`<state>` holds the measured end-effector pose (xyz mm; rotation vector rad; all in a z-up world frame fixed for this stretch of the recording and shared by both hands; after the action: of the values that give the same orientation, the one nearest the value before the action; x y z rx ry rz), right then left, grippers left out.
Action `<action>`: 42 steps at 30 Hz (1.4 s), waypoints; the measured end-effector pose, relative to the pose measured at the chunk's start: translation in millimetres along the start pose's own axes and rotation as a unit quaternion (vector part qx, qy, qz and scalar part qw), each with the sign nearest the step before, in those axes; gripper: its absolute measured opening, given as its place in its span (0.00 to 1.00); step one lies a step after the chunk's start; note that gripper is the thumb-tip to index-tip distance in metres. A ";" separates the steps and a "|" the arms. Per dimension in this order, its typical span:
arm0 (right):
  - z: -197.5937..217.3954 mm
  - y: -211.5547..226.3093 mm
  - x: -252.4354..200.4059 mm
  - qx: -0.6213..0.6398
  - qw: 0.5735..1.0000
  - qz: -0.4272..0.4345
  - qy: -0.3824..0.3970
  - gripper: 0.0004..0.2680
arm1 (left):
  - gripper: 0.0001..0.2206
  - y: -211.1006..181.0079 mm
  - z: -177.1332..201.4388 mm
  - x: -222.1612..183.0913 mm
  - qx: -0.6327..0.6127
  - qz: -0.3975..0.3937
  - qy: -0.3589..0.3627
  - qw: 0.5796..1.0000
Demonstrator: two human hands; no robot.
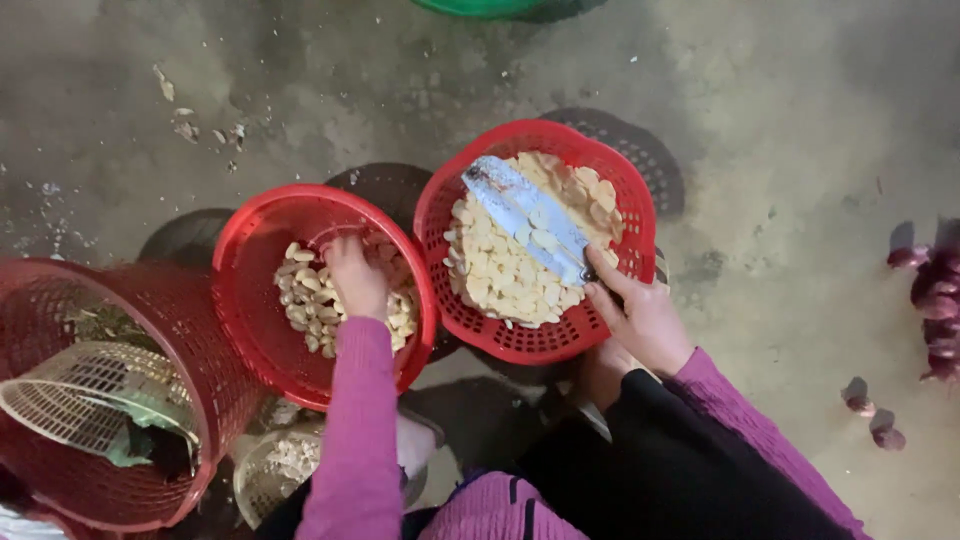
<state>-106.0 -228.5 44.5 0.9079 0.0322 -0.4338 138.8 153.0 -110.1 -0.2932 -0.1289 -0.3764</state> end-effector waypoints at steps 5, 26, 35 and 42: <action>0.4 -0.2 2.9 -0.023 1.000 -0.001 0.013 0.17 | 0.20 -31.9 -3.7 16.8 0.023 -0.139 0.062 0.988; -21.1 20.1 5.4 0.149 0.986 0.022 0.075 0.18 | 0.07 -225.9 51.8 -14.9 -0.733 0.376 0.062 0.563; -13.4 -0.1 9.3 0.083 0.994 -0.008 0.067 0.18 | 0.08 -239.4 40.3 -32.8 -0.693 0.412 0.105 0.582; -14.5 -2.2 -6.2 0.073 0.988 -0.053 0.126 0.18 | 0.08 -232.8 56.3 -26.4 -0.679 0.428 0.116 0.585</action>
<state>-110.2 -216.4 35.2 1.1050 0.2846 -0.4219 22.1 -27.7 -1.3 -1.7693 0.6234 0.5799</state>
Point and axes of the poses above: each hand's wrist, its own x-axis towards the middle knuckle, its own z-axis out of the back of the hand, y = z × x, the point moved 8 cm from there along x, towards the middle knuckle
